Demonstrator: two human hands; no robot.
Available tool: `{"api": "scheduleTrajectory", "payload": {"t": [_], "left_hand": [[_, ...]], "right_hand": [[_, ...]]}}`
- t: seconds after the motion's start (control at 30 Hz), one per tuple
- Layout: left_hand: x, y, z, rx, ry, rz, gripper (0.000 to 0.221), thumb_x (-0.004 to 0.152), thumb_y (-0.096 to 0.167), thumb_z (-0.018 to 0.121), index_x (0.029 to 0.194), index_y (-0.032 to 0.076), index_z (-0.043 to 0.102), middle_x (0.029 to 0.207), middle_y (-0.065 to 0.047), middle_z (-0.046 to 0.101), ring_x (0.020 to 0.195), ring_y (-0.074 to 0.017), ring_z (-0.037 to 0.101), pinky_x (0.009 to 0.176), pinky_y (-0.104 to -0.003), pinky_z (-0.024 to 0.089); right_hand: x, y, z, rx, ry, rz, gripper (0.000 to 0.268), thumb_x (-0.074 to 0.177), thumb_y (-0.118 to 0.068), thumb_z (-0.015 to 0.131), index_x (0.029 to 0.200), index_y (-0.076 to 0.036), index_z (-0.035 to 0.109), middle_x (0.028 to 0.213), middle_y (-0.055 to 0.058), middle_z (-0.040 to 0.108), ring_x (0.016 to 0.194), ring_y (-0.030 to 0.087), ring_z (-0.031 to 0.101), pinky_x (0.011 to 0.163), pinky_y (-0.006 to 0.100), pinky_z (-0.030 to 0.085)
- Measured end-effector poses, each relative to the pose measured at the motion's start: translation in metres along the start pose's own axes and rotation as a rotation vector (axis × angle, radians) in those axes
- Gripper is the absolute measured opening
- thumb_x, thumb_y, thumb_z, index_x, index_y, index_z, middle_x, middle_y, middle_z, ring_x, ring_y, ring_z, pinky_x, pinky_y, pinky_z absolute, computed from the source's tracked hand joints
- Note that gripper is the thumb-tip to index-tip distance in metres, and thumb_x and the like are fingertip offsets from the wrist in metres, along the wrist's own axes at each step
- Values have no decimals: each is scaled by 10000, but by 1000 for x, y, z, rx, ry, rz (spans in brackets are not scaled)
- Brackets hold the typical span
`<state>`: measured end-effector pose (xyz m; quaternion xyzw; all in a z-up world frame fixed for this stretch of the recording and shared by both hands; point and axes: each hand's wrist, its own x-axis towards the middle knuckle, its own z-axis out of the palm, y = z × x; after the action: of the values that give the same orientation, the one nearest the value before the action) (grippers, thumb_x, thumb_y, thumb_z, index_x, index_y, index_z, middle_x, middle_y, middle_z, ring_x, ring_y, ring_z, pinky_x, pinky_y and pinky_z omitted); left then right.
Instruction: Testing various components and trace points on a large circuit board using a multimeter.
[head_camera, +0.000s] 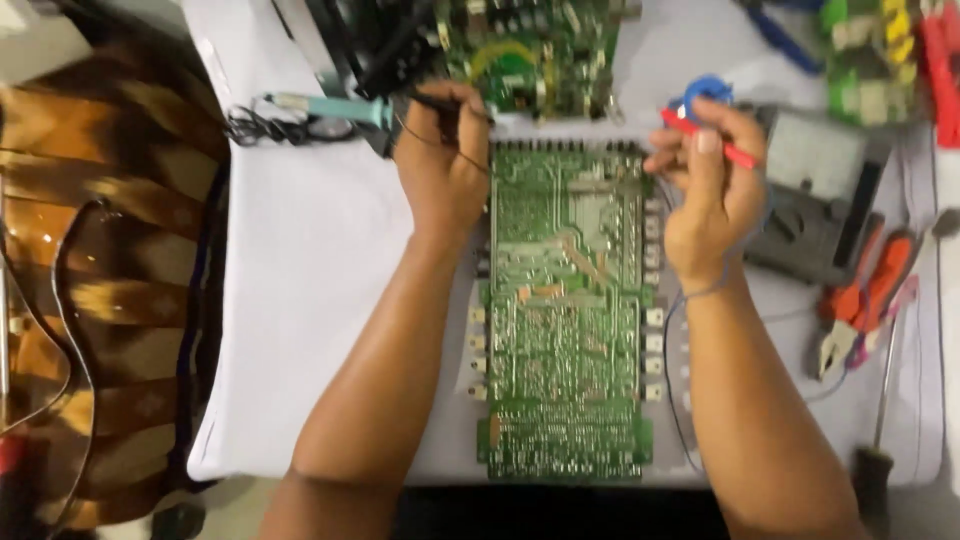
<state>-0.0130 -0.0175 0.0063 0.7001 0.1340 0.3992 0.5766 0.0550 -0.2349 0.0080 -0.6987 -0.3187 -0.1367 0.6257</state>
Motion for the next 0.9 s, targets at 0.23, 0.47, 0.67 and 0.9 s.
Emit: {"api": "scheduleTrajectory", "payload": {"t": [0.23,0.47,0.67,0.9], "left_hand": [[3,-14,1,142,60,-38,50,931,177,664,964,142,677,769,-87,696,678,-277,688,598,-379,580],[0,-19,0,119,44,-149,88,892,148,663,971,141,699,748,-78,692,655,-252,666,620,-380,565],[1,-18,-1,162,19,-173,91,879,146,675,958,151,719,728,-93,700,641,-266,672,605,-388,553],[0,-7,1,198,2,-149,83,876,129,666,936,143,721,704,-116,680,643,-298,679,602,-376,555]], "right_hand": [[0,9,2,-27,99,114,267,1164,-182,450,1195,69,536,942,270,697,752,269,707,717,363,628],[-2,11,1,-1,62,108,192,1107,-110,514,1119,72,574,927,238,714,747,217,705,741,327,600],[-1,9,2,-37,73,105,174,1093,-92,542,1088,71,602,904,237,721,732,225,711,747,332,586],[0,3,2,-69,75,126,174,1073,-89,578,1082,67,654,893,234,726,726,230,708,759,364,590]]}}
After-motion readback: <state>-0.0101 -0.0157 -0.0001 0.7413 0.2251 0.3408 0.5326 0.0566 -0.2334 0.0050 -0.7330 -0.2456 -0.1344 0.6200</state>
